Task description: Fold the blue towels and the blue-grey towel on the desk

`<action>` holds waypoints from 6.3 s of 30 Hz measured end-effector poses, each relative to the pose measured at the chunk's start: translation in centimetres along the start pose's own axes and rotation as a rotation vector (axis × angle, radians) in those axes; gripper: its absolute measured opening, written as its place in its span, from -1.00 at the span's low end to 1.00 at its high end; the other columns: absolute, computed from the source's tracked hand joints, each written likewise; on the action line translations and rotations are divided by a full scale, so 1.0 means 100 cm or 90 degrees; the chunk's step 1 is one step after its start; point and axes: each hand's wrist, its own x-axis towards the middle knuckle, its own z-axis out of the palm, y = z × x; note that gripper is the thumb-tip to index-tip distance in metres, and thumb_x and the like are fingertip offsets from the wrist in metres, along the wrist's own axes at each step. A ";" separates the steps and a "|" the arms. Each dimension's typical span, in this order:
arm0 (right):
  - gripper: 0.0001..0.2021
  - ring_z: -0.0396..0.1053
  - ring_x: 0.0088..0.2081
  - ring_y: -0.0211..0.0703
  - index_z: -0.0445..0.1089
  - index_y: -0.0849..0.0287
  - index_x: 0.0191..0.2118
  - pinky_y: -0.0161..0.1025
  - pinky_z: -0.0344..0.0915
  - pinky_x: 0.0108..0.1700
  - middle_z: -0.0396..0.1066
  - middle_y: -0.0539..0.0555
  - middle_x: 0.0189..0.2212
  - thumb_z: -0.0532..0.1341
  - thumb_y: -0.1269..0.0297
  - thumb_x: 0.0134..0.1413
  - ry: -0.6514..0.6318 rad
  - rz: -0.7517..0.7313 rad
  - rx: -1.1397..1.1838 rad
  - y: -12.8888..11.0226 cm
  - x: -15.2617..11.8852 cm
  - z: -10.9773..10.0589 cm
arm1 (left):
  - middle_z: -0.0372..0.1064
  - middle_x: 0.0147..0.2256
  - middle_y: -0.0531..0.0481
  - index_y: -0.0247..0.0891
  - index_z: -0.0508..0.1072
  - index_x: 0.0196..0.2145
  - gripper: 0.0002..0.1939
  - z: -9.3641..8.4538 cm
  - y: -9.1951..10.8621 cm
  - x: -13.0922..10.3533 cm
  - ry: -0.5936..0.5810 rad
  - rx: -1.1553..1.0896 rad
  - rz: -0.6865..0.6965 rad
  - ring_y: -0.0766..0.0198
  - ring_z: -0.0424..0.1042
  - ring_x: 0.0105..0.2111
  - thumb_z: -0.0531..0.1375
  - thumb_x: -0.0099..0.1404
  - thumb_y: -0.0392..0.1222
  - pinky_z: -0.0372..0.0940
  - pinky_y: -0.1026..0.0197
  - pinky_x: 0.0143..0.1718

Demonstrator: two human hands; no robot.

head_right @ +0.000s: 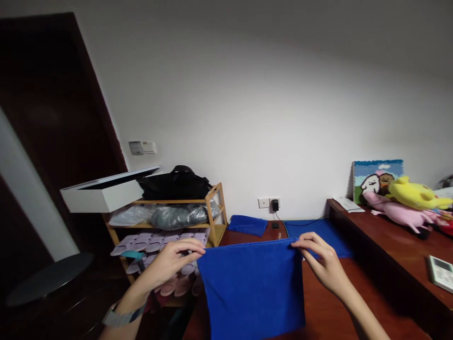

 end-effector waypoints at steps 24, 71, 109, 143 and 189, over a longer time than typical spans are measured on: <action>-0.72 0.51 -0.06 -0.09 0.61 0.01 -0.06 -0.18 0.45 0.01 0.52 0.11 -0.10 0.13 0.19 0.38 0.054 0.054 -0.094 0.090 0.004 0.055 | 0.68 -0.20 -0.13 -0.23 0.71 -0.27 -0.78 0.063 -0.111 0.037 0.093 -0.188 -0.150 0.05 0.62 -0.15 0.39 0.20 -0.05 0.48 0.12 -0.08; -0.31 -0.18 0.53 0.05 0.04 0.12 0.51 0.16 -0.28 0.52 -0.05 0.03 0.50 -0.15 -0.05 0.40 -0.401 0.410 -0.411 0.199 -0.157 0.207 | -0.02 0.49 0.02 0.13 0.07 0.47 -0.39 0.295 -0.244 -0.082 -0.150 0.437 -0.107 -0.08 0.01 0.47 0.01 0.54 0.14 0.05 -0.27 0.45; -0.30 -0.19 0.53 -0.04 -0.10 0.39 0.52 0.02 -0.21 0.53 -0.15 0.19 0.53 -0.24 0.09 0.43 -0.385 0.422 -0.395 0.253 -0.121 0.236 | 0.07 0.47 -0.06 -0.01 0.22 0.44 -0.40 0.302 -0.308 0.037 -0.116 0.435 -0.196 0.00 0.00 0.48 -0.13 0.56 0.15 -0.07 -0.21 0.47; -0.32 -0.19 0.53 -0.03 -0.11 0.45 0.51 -0.01 -0.20 0.52 -0.17 0.22 0.53 -0.24 0.17 0.42 -0.429 0.398 -0.453 0.253 -0.118 0.235 | -0.02 0.49 -0.11 -0.23 0.06 0.49 -0.27 0.379 -0.261 0.045 -0.191 0.374 -0.096 0.13 -0.06 0.49 -0.32 0.58 0.19 -0.09 -0.07 0.50; -0.30 -0.19 0.53 -0.03 -0.10 0.49 0.51 -0.03 -0.22 0.52 -0.15 0.24 0.52 -0.24 0.15 0.41 -0.399 0.415 -0.437 0.257 -0.122 0.240 | -0.02 0.49 -0.13 -0.19 0.10 0.48 -0.28 0.350 -0.273 0.025 -0.140 0.407 -0.141 0.04 -0.04 0.49 -0.28 0.56 0.19 -0.04 -0.16 0.48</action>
